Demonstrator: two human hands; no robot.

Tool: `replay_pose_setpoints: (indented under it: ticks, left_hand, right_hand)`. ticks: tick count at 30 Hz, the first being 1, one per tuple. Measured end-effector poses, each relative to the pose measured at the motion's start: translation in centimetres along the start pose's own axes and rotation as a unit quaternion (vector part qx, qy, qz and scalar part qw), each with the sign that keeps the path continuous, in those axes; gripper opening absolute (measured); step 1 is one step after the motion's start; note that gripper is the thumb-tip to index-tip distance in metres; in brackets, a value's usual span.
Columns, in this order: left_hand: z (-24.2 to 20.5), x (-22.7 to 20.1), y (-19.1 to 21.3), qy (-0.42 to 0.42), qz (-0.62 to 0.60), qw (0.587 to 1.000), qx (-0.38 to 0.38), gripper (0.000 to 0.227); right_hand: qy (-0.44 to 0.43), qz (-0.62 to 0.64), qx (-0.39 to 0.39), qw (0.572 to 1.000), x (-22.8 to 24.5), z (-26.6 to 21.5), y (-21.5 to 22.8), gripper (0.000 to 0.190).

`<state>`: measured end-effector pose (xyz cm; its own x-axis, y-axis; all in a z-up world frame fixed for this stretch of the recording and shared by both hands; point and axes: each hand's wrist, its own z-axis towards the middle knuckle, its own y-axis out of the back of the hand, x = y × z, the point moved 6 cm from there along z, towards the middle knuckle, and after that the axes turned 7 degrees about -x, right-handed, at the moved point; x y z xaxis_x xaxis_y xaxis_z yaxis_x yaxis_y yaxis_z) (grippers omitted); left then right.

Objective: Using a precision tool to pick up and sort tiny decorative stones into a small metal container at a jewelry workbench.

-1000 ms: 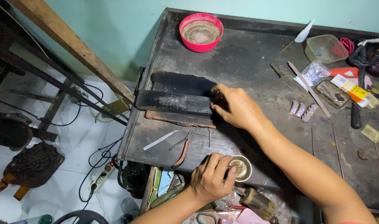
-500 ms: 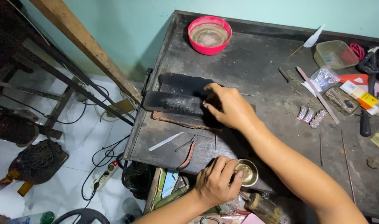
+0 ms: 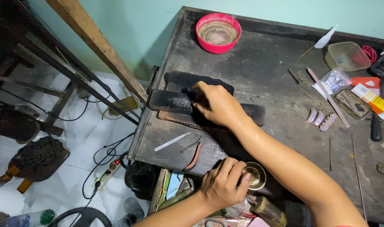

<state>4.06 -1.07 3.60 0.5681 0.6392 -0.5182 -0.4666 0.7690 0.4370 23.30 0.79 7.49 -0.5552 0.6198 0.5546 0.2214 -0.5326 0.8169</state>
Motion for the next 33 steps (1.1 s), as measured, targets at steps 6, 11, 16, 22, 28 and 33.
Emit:
replay_pose_setpoints:
  ticks: [6,11,16,22,28,33]
  left_hand:
    - [0.2,-0.2,0.2,-0.005,0.003,1.000,-0.004,0.027]
    - [0.4,-0.3,0.4,-0.010,0.013,1.000,-0.009,0.025]
    - [0.8,-0.4,0.9,-0.009,0.008,1.000,-0.007,0.023]
    - [0.6,-0.2,0.5,0.003,-0.018,1.000,-0.002,0.023]
    - [0.5,0.1,0.0,0.026,-0.049,0.998,-0.004,0.024]
    - [0.4,0.0,-0.2,0.020,-0.047,0.999,-0.007,0.019]
  right_hand:
    - [-0.008,-0.015,0.014,1.000,0.2,0.1,-0.2,0.044]
    - [0.013,0.015,0.005,1.000,0.6,0.0,1.1,0.043]
    - [0.059,0.034,-0.087,0.994,-2.1,-3.5,5.9,0.039]
    - [-0.067,-0.006,-0.161,0.985,-9.4,-12.3,11.9,0.036]
    - [-0.139,-0.094,-0.229,0.959,-12.5,-20.2,14.5,0.032]
    - [-0.189,0.088,-0.280,0.937,-12.0,-23.0,12.3,0.033]
